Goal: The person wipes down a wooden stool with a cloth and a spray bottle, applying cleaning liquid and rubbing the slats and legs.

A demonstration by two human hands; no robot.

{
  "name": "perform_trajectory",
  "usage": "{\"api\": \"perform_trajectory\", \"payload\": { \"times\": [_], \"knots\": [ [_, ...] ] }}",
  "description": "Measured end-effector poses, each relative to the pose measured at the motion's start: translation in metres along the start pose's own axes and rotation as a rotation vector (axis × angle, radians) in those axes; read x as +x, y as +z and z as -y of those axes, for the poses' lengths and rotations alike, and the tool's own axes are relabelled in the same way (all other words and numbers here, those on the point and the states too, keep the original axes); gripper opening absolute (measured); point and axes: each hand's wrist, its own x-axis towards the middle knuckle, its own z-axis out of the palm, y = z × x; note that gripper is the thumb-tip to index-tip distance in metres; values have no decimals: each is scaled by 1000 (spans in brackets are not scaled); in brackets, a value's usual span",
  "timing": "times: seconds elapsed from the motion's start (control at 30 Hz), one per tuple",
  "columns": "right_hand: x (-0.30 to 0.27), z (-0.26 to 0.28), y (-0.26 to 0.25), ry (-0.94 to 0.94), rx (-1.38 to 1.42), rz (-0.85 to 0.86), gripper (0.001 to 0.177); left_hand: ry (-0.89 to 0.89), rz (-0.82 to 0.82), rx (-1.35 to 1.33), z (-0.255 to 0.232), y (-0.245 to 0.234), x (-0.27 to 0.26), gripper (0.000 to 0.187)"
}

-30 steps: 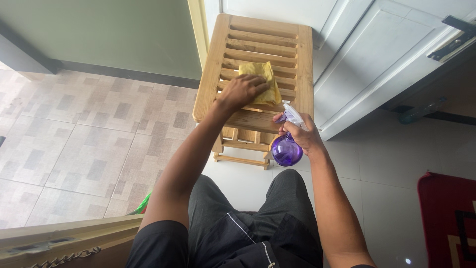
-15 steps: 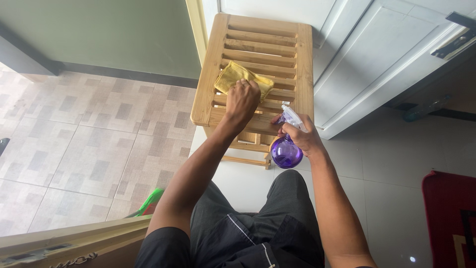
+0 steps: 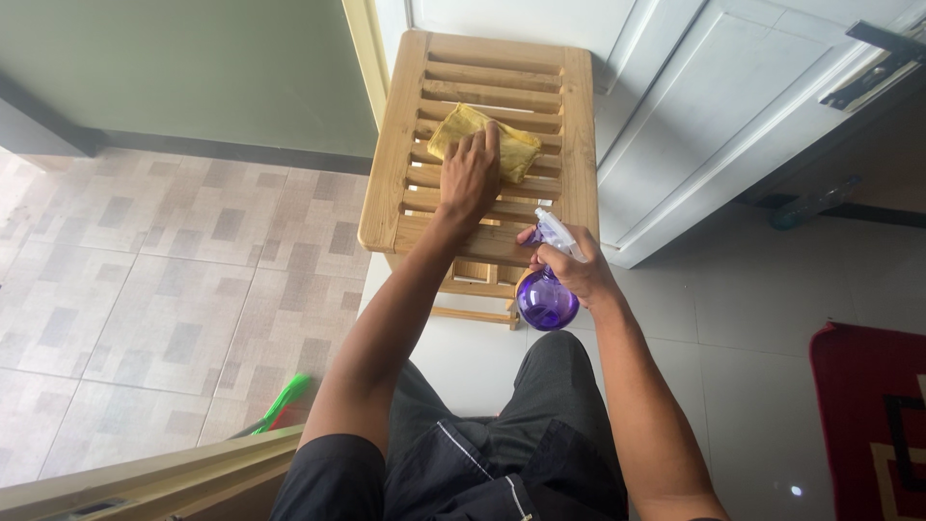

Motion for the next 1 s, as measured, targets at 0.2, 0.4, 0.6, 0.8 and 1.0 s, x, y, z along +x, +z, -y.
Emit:
{"api": "perform_trajectory", "payload": {
  "times": [0.2,0.4,0.6,0.8,1.0],
  "knots": [
    [2,3,0,19,-41,15,30,-8,133,-55,6,-9,-3,20],
    [2,6,4,26,-29,2,29,122,128,-186,23,-7,-12,30],
    [3,1,0,44,-14,-2,29,261,136,-285,33,-27,-44,37],
    [5,-8,-2,61,-12,-41,30,304,167,-293,31,-57,-86,39],
    [4,-8,-3,13,-7,16,32,291,136,-360,28,-88,-135,35]
  ]
}}
